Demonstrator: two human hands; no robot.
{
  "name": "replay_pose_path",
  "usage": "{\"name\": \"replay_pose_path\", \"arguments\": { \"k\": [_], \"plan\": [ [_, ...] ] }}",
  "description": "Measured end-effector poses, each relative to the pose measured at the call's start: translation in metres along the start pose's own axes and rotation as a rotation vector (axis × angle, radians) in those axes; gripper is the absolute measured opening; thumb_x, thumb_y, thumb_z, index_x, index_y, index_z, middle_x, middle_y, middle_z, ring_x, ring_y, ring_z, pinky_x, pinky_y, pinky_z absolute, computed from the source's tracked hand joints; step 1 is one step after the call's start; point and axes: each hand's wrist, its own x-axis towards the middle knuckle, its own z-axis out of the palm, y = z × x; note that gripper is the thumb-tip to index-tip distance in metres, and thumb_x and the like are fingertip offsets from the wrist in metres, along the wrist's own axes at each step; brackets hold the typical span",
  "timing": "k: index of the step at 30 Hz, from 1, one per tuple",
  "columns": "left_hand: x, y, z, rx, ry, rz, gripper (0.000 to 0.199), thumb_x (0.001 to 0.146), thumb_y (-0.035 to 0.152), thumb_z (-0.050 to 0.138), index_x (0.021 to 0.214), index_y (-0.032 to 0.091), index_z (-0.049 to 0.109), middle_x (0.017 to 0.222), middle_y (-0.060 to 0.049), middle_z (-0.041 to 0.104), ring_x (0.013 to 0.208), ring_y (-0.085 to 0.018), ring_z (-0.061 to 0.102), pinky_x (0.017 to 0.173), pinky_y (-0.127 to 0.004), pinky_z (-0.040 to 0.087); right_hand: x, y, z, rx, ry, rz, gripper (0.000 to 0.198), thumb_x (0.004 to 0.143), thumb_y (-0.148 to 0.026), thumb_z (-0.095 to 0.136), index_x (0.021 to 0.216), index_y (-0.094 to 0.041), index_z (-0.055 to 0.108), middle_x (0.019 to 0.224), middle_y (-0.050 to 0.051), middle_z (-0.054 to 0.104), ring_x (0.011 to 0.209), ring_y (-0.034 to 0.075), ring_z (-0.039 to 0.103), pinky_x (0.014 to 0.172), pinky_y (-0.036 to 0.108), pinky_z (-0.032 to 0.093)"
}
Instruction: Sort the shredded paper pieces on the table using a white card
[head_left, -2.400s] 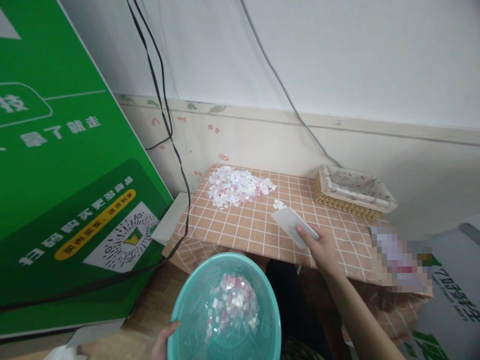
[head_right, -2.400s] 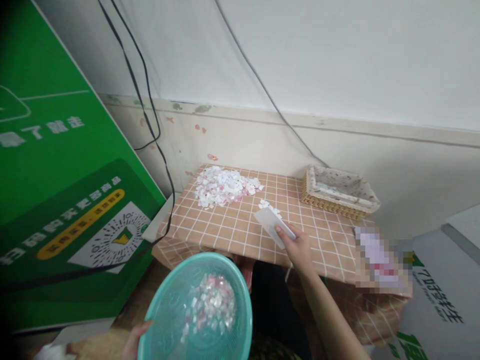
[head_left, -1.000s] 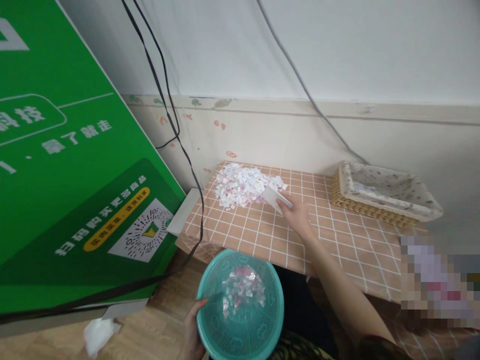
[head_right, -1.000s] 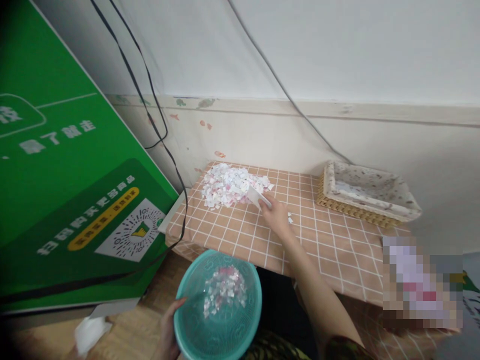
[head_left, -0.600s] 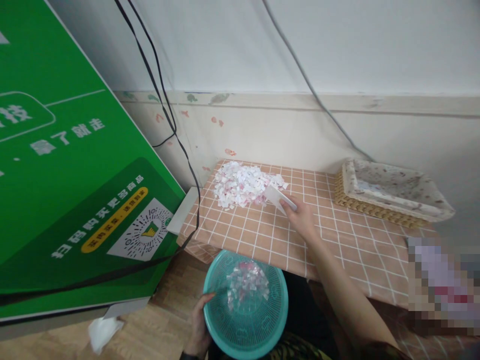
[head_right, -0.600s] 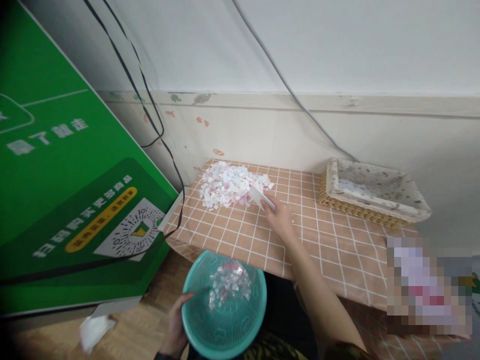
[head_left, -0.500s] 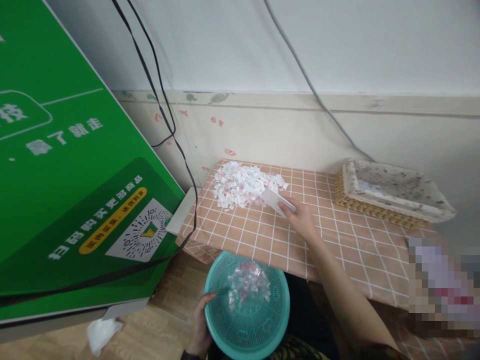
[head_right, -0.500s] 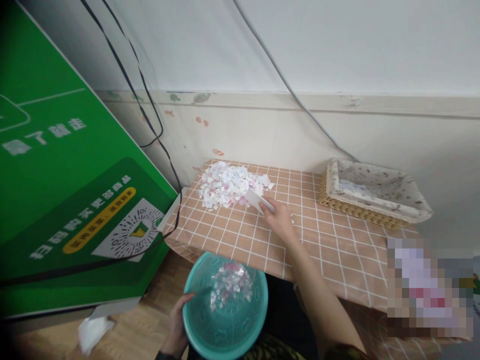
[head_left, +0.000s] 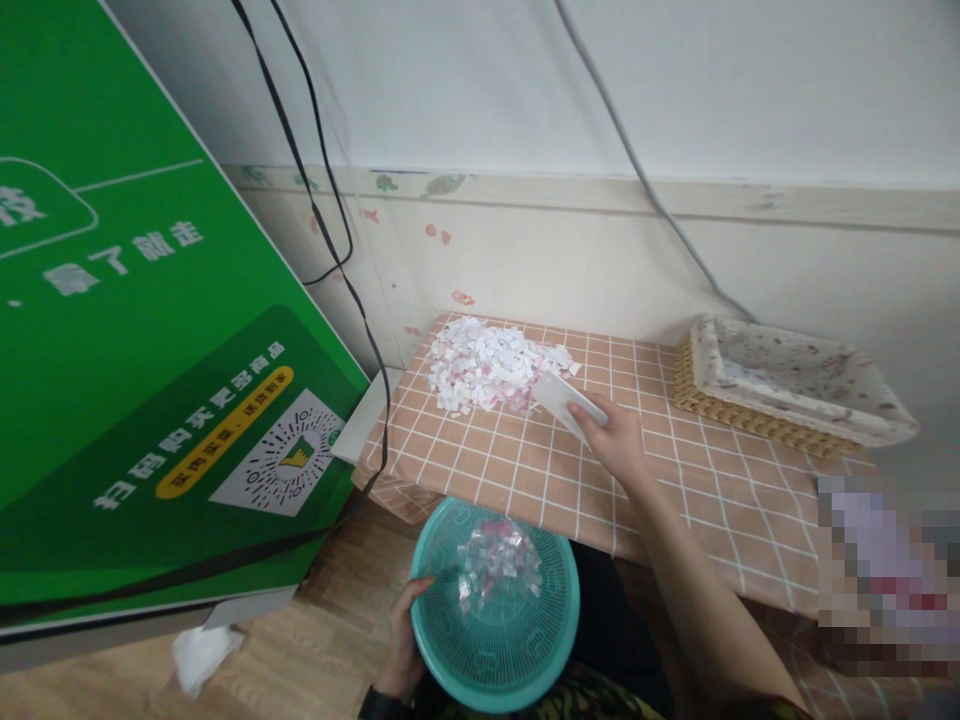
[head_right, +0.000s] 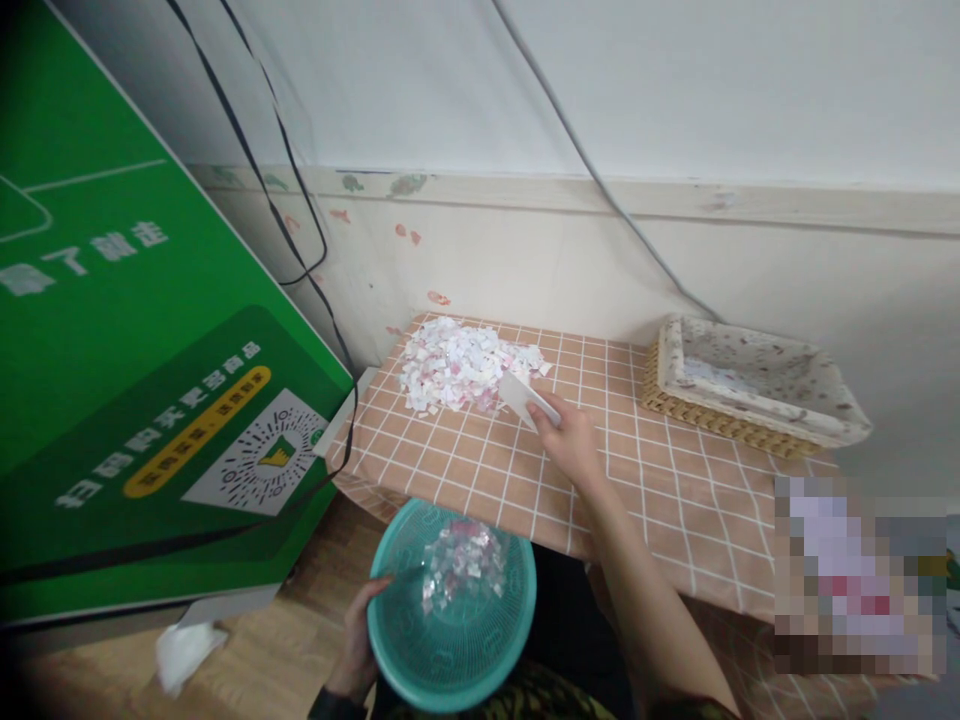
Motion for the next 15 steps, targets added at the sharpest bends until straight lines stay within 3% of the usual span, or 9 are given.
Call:
{"name": "replay_pose_path", "arguments": {
  "k": [4,9,13,15],
  "plan": [
    [0.0000,0.0005,0.0008,0.019,0.000,0.017,0.014,0.062,0.022,0.067,0.067,0.010,0.072,0.063,-0.007,0.072,0.056,-0.022,0.063,0.062,-0.035,0.049,-0.0046,-0.0008,-0.0012,-0.028,-0.101,-0.031,0.034,0.084,-0.043,0.050,0.105,-0.023,0.067,0.101,0.005,0.070,0.090,0.024,0.065,0.078,0.037,0.050],
    [0.0008,0.0007,0.0012,0.027,0.004,0.035,0.013,0.061,0.022,0.067,0.067,0.011,0.073,0.062,-0.007,0.072,0.057,-0.024,0.064,0.062,-0.037,0.050,-0.0059,-0.0024,-0.0004,0.013,-0.098,-0.014,0.036,0.083,-0.045,0.049,0.106,-0.024,0.067,0.101,0.005,0.070,0.090,0.025,0.065,0.078,0.038,0.050],
    [0.0024,-0.0009,-0.0026,0.021,-0.015,0.029,0.015,0.062,0.022,0.067,0.070,0.011,0.073,0.066,-0.008,0.073,0.059,-0.023,0.065,0.063,-0.036,0.050,-0.0059,-0.0053,-0.0020,0.036,-0.206,-0.037,0.033,0.084,-0.044,0.049,0.104,-0.025,0.068,0.098,0.004,0.070,0.086,0.024,0.065,0.075,0.036,0.050],
    [0.0036,-0.0018,-0.0050,0.016,-0.033,0.019,0.015,0.063,0.022,0.067,0.071,0.011,0.073,0.067,-0.008,0.073,0.058,-0.022,0.065,0.063,-0.035,0.050,-0.0071,-0.0048,-0.0029,0.027,-0.162,-0.019,0.034,0.083,-0.044,0.050,0.103,-0.023,0.068,0.098,0.005,0.070,0.085,0.024,0.065,0.074,0.036,0.050]
  ]
}}
